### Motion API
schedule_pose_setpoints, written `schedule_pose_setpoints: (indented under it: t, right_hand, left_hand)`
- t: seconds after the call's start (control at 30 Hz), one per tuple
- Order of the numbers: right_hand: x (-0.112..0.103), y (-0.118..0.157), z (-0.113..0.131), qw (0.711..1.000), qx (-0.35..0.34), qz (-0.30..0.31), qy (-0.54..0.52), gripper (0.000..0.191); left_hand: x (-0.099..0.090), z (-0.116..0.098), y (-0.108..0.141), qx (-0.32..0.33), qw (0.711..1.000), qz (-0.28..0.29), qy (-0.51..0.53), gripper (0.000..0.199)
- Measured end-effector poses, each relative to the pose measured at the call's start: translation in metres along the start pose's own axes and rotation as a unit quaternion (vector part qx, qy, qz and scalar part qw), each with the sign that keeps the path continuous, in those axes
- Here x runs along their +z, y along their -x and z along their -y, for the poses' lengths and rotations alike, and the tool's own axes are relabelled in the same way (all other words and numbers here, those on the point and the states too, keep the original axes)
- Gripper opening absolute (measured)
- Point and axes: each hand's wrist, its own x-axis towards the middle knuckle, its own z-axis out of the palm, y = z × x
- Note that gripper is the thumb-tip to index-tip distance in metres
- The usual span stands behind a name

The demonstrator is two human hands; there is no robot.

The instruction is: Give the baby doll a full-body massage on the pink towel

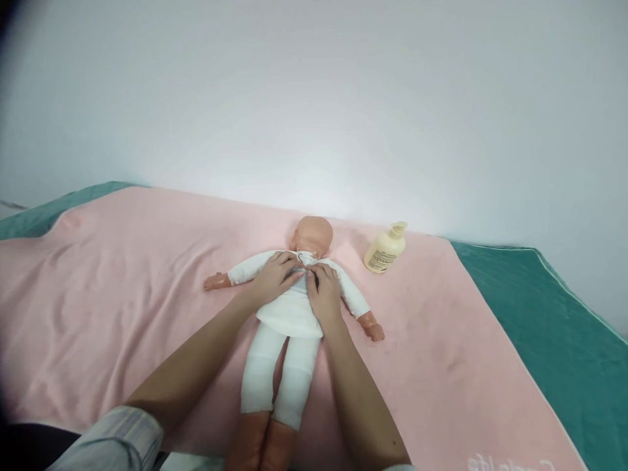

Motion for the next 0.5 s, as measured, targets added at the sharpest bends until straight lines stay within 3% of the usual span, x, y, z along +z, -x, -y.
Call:
schedule_pose_setpoints:
  t: [0.5]
  right_hand:
    - [0.0018,-0.0021,-0.0022,1.0,-0.009,0.012,0.02,0.032]
  left_hand:
    - [0.0018,0.0021,0.0003,-0.011,1.0,0.011,-0.009,0.033]
